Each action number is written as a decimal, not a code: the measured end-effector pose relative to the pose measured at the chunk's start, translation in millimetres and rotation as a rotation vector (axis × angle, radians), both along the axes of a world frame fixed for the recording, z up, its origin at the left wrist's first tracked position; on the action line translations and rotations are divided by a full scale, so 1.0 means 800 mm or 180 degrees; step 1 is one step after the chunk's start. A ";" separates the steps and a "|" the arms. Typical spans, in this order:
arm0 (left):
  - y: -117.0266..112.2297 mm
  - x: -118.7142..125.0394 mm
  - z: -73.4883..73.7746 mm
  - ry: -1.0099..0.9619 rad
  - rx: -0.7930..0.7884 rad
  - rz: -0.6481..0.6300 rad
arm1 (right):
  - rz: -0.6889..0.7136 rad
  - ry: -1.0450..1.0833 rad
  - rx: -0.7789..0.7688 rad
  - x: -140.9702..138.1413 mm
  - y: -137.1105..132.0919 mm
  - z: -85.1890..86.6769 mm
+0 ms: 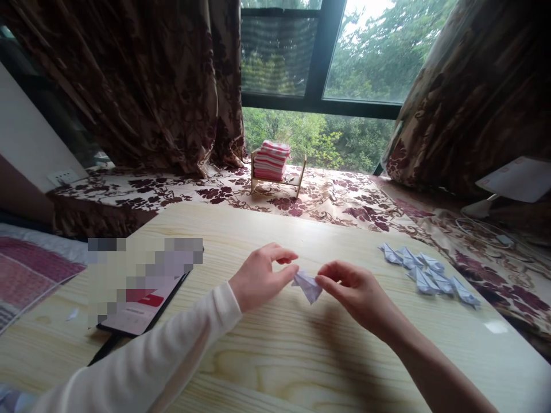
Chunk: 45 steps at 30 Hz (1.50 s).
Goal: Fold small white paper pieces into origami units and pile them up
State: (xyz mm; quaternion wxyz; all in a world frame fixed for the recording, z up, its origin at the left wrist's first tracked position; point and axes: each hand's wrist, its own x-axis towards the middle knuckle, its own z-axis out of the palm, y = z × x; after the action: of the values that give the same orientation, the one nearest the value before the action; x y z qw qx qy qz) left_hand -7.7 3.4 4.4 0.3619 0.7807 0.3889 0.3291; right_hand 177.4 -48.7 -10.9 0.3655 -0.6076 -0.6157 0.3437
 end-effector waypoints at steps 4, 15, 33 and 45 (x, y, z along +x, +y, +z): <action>0.004 0.013 0.014 -0.0801 -0.0957 0.0241 | -0.0325 0.0721 0.0270 0.000 0.001 0.011; -0.011 0.012 0.000 -0.1687 -0.1898 0.0223 | -0.0207 0.0796 0.0614 -0.015 -0.007 0.004; -0.015 0.009 -0.004 -0.1871 -0.2551 -0.0168 | -0.0167 0.0228 0.1238 -0.023 -0.008 -0.005; -0.014 0.011 -0.009 -0.1693 -0.2422 0.0097 | 0.0059 -0.0923 0.2006 -0.022 -0.013 -0.001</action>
State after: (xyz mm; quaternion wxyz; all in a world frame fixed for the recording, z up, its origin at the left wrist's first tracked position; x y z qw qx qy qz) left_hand 1.1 -7.9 -2.5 0.7049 0.4751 0.3871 0.3571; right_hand 159.5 -59.0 -11.8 0.4407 -0.5017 -0.7426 0.0501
